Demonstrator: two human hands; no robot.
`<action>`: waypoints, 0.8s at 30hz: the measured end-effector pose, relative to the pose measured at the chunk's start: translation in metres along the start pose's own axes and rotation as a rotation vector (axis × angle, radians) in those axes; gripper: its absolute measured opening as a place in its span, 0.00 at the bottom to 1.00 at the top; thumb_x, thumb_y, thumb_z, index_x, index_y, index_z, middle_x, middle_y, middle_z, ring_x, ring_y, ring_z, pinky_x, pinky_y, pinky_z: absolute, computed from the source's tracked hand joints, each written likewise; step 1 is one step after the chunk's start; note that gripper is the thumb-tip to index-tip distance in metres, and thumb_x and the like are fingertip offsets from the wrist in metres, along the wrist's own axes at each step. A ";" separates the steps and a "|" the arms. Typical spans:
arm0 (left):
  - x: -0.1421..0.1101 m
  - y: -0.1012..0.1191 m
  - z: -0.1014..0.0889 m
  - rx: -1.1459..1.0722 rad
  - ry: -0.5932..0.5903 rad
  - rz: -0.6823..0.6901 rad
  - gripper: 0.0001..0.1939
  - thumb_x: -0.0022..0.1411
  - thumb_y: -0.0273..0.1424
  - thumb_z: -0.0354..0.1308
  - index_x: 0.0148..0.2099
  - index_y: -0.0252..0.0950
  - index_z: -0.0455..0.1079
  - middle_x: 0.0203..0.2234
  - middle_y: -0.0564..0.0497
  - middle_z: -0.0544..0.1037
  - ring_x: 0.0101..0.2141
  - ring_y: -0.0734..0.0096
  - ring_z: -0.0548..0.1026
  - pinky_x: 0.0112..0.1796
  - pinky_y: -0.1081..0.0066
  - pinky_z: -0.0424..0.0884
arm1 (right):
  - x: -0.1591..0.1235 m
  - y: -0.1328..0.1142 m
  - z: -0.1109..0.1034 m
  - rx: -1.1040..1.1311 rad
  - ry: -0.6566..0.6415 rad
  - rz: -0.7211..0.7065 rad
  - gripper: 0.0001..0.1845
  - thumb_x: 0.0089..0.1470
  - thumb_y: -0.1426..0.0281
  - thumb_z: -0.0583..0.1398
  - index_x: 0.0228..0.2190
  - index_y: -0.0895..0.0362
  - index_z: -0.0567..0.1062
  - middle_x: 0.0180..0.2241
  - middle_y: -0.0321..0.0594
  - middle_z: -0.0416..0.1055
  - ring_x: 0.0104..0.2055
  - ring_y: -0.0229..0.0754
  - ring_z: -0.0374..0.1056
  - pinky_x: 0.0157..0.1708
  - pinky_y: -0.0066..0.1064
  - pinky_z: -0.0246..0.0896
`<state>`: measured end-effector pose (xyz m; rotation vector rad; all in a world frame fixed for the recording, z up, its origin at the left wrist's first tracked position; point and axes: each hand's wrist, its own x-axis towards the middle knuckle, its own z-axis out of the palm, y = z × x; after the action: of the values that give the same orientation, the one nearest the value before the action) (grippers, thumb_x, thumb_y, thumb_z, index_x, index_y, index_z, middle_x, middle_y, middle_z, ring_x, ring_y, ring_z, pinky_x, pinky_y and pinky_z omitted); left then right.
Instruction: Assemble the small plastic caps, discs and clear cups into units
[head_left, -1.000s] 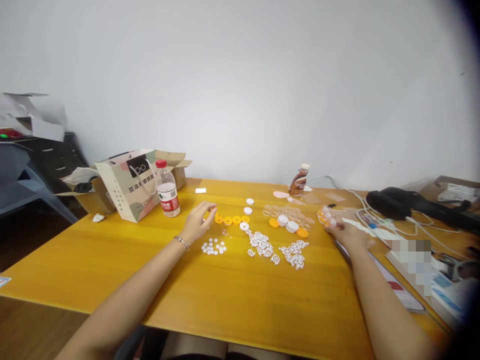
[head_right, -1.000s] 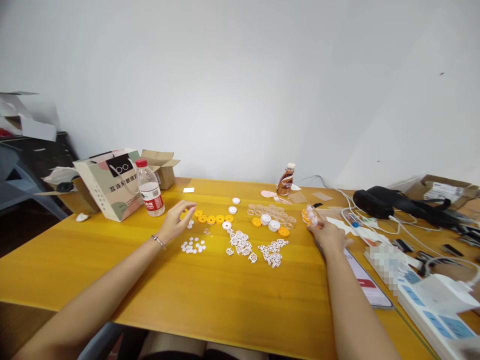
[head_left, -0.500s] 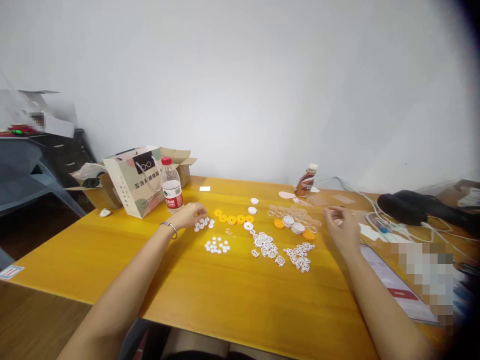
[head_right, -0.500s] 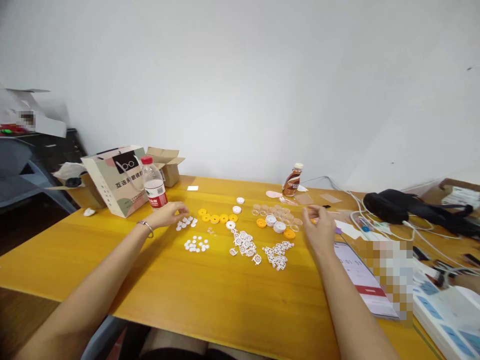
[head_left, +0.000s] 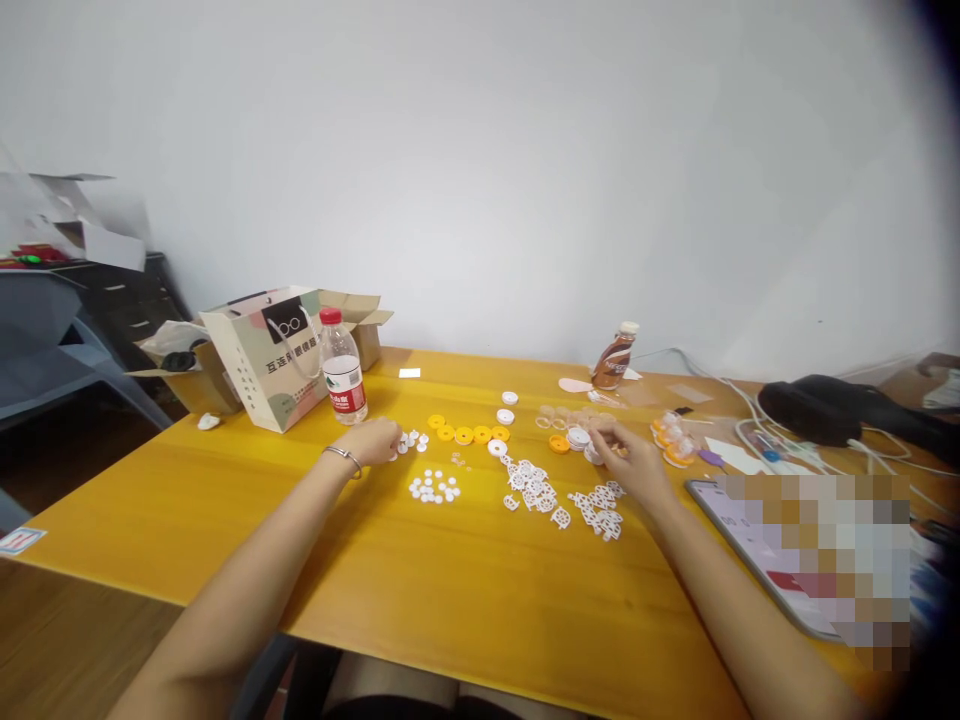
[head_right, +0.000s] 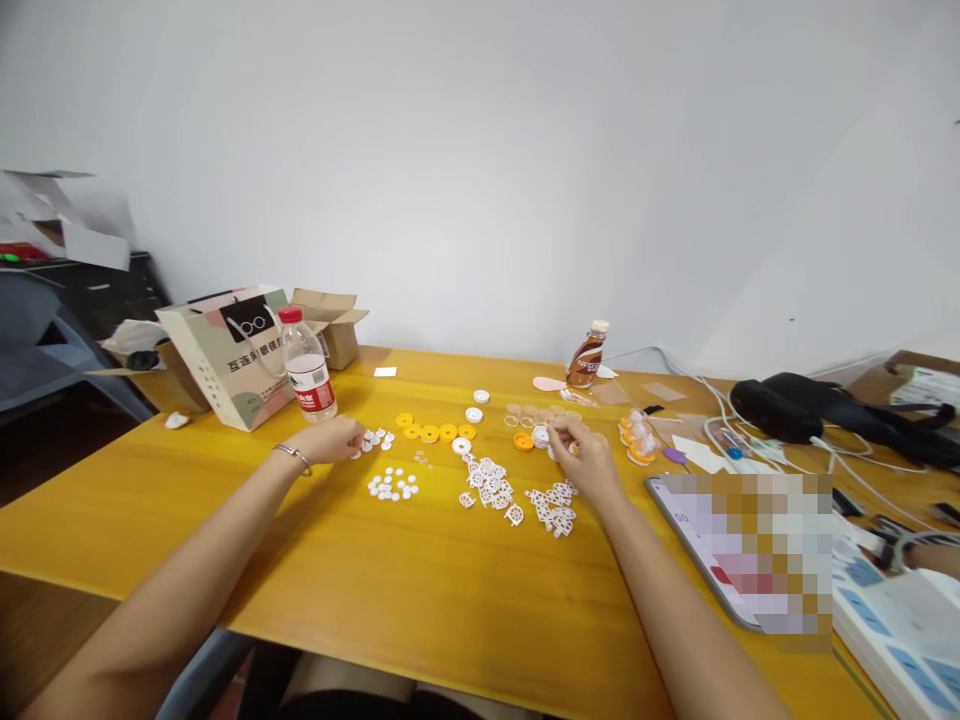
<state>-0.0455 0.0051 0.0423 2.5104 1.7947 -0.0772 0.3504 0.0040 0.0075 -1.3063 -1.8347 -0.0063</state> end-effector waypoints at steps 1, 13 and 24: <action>-0.001 0.003 -0.002 0.004 0.010 0.000 0.04 0.49 0.25 0.51 0.27 0.33 0.68 0.24 0.46 0.73 0.25 0.69 0.70 0.23 0.75 0.57 | 0.000 -0.001 0.000 0.002 0.005 0.000 0.12 0.51 0.62 0.53 0.28 0.57 0.70 0.25 0.39 0.72 0.24 0.38 0.66 0.26 0.28 0.61; -0.025 0.104 0.022 -0.233 0.067 0.664 0.05 0.56 0.31 0.52 0.31 0.35 0.66 0.28 0.52 0.72 0.27 0.76 0.69 0.27 0.77 0.60 | -0.002 -0.011 0.005 -0.004 -0.072 -0.028 0.10 0.51 0.63 0.53 0.27 0.55 0.70 0.27 0.38 0.73 0.26 0.39 0.66 0.27 0.29 0.60; 0.009 0.070 0.026 -0.131 0.378 0.242 0.11 0.61 0.31 0.45 0.37 0.34 0.68 0.32 0.47 0.71 0.35 0.68 0.68 0.37 0.71 0.61 | -0.002 -0.017 0.005 0.025 -0.080 -0.007 0.11 0.51 0.63 0.53 0.26 0.56 0.70 0.27 0.39 0.72 0.28 0.40 0.66 0.29 0.30 0.59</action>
<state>0.0229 -0.0112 0.0170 2.7599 1.5163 0.5403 0.3348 -0.0027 0.0111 -1.2998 -1.9009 0.0663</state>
